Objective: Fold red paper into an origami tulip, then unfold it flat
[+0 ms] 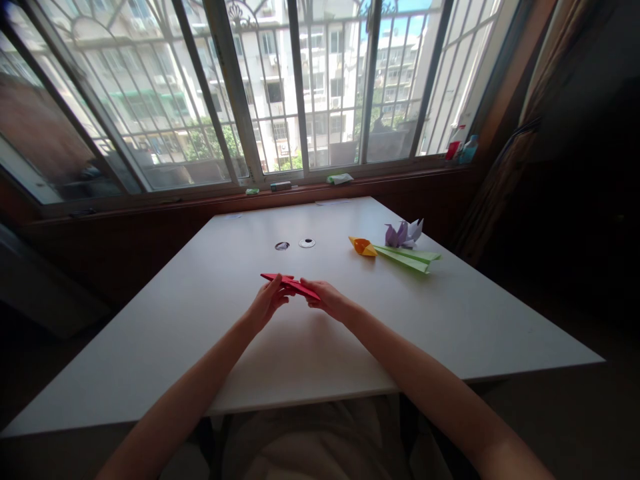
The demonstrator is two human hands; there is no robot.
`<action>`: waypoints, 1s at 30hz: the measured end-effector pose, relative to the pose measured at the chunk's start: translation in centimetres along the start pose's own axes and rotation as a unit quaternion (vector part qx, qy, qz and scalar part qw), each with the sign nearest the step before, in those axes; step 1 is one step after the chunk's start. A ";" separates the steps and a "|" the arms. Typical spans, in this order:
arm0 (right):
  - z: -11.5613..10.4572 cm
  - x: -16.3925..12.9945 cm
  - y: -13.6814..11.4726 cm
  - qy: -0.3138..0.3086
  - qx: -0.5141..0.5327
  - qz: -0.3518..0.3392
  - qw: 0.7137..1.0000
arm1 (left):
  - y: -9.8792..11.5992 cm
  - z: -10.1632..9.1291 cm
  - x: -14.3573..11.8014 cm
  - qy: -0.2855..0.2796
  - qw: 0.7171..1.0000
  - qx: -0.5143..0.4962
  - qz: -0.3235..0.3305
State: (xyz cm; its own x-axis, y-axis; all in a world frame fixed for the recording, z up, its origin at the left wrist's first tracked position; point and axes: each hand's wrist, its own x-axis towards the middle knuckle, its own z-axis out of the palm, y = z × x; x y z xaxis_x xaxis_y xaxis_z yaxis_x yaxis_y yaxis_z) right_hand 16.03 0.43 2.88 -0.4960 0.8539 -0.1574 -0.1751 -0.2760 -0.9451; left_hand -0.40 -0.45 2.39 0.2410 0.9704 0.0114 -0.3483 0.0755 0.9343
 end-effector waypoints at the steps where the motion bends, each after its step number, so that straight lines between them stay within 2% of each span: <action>1: 0.0 0.1 0.1 0.004 -0.007 -0.002 1.000 | 0.0 0.0 0.0 0.003 1.000 -0.001 0.002; 7: -0.1 0.3 0.4 0.013 -0.083 -0.080 0.993 | 0.1 0.1 -0.2 0.013 0.999 0.027 -0.013; 14: 0.4 0.3 0.5 0.065 -0.235 -0.164 0.956 | -0.6 -0.4 0.0 0.078 0.993 0.081 0.026; 24: 0.5 0.0 0.7 0.111 -0.333 -0.254 0.901 | -0.2 0.1 -0.4 0.067 0.992 0.100 0.041; 27: 0.6 0.0 0.8 0.110 -0.337 -0.257 0.899 | -0.1 0.1 -0.4 0.078 0.988 0.117 0.058; 30: 0.6 0.0 0.8 0.106 -0.342 -0.261 0.897 | -0.1 0.2 -0.4 0.063 0.989 0.118 0.068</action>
State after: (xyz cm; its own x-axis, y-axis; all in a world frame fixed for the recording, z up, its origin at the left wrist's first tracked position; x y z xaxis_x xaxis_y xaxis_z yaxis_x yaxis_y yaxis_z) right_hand 15.41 -0.05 2.30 -0.3133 0.8722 0.3755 0.2610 0.4593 -0.8491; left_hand -0.27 -0.85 2.32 0.0874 0.9898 0.1122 -0.1447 -0.0988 0.9845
